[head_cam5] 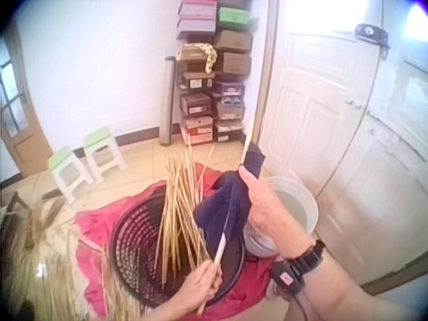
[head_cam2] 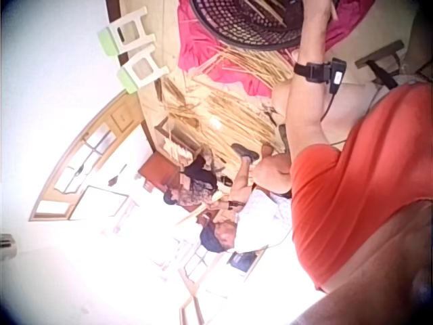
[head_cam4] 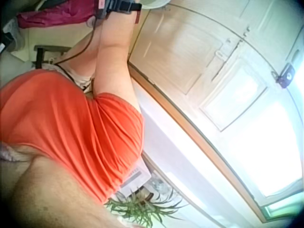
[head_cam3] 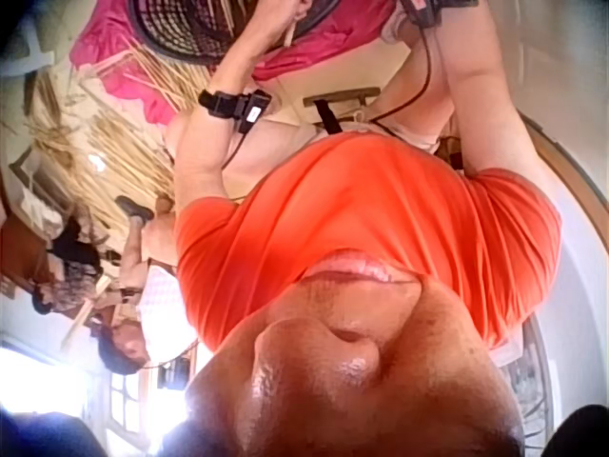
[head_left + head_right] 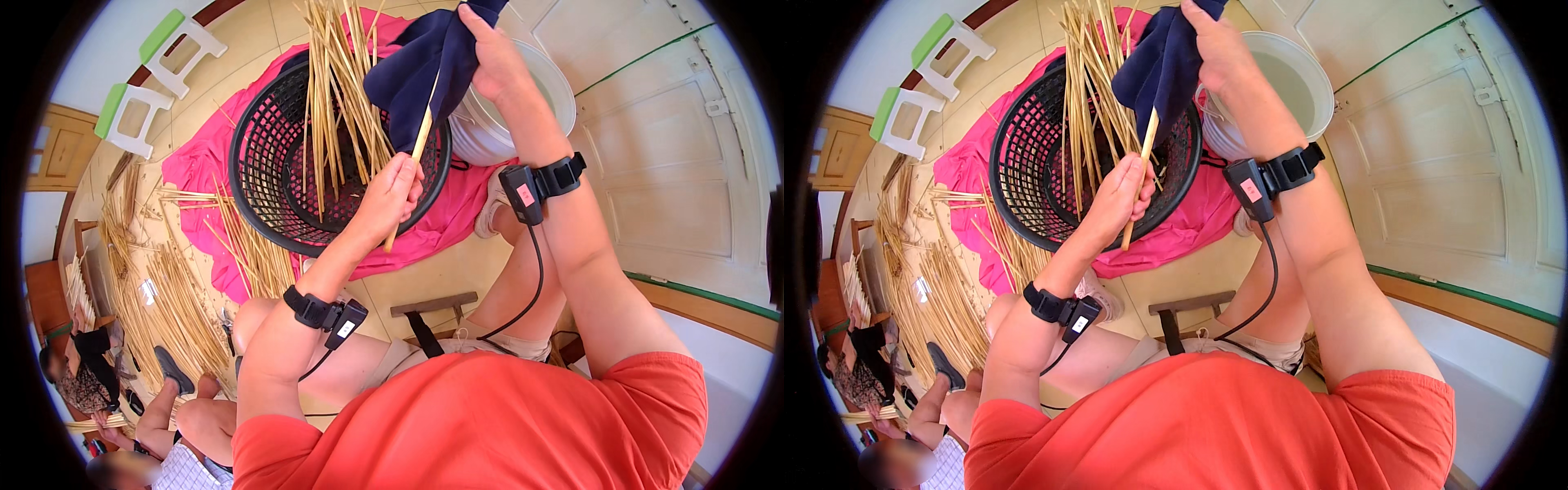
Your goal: The person cleans long bamboo strips by pulling each strip through a dark cloth held in their hand, then placing the cleaned strips into a black basket.
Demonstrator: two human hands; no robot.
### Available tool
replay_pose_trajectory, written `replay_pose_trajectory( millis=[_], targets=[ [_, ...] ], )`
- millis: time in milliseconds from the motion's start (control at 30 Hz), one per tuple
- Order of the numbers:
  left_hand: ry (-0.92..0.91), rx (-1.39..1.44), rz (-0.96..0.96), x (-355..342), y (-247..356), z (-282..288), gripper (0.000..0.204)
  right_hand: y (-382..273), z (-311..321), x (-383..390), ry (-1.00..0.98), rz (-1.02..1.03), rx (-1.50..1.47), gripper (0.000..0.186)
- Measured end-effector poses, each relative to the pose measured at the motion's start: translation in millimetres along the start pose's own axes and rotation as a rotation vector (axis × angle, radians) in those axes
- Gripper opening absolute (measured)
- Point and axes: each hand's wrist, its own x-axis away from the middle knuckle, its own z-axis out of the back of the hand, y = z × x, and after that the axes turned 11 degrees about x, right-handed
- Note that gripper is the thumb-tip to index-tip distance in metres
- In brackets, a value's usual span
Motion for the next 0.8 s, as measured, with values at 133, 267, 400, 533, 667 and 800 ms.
replay_pose_trajectory(
  millis=[133, 267, 400, 533, 667, 800],
  targets=[
    [0.068, -0.121, -0.186, -3.7, 6.9, 5.8, 0.024, 11.9, 14.5, -20.2, -0.013, 0.051, -0.026, 0.021],
    [0.054, -0.187, -0.260, -10.7, 3.9, 19.7, 0.026, 25.2, 16.6, -21.1, 0.000, 0.137, 0.088, 0.019],
    [0.057, -0.078, -0.184, -10.5, 21.7, 13.4, 0.027, 36.5, 4.9, -12.1, -0.072, 0.109, 0.132, 0.018],
    [0.241, 0.000, -0.170, -6.9, 42.1, 11.4, 0.026, 62.0, -24.8, 16.9, -0.204, -0.007, 0.287, 0.018],
    [0.290, 0.068, -0.182, -12.4, 42.0, 18.5, 0.026, 78.8, -32.9, 24.2, -0.252, -0.026, 0.356, 0.021],
    [0.364, -0.153, -0.310, -14.7, 38.9, 16.1, 0.023, 76.5, -29.5, 19.0, -0.251, -0.009, 0.440, 0.022]
  ],
)
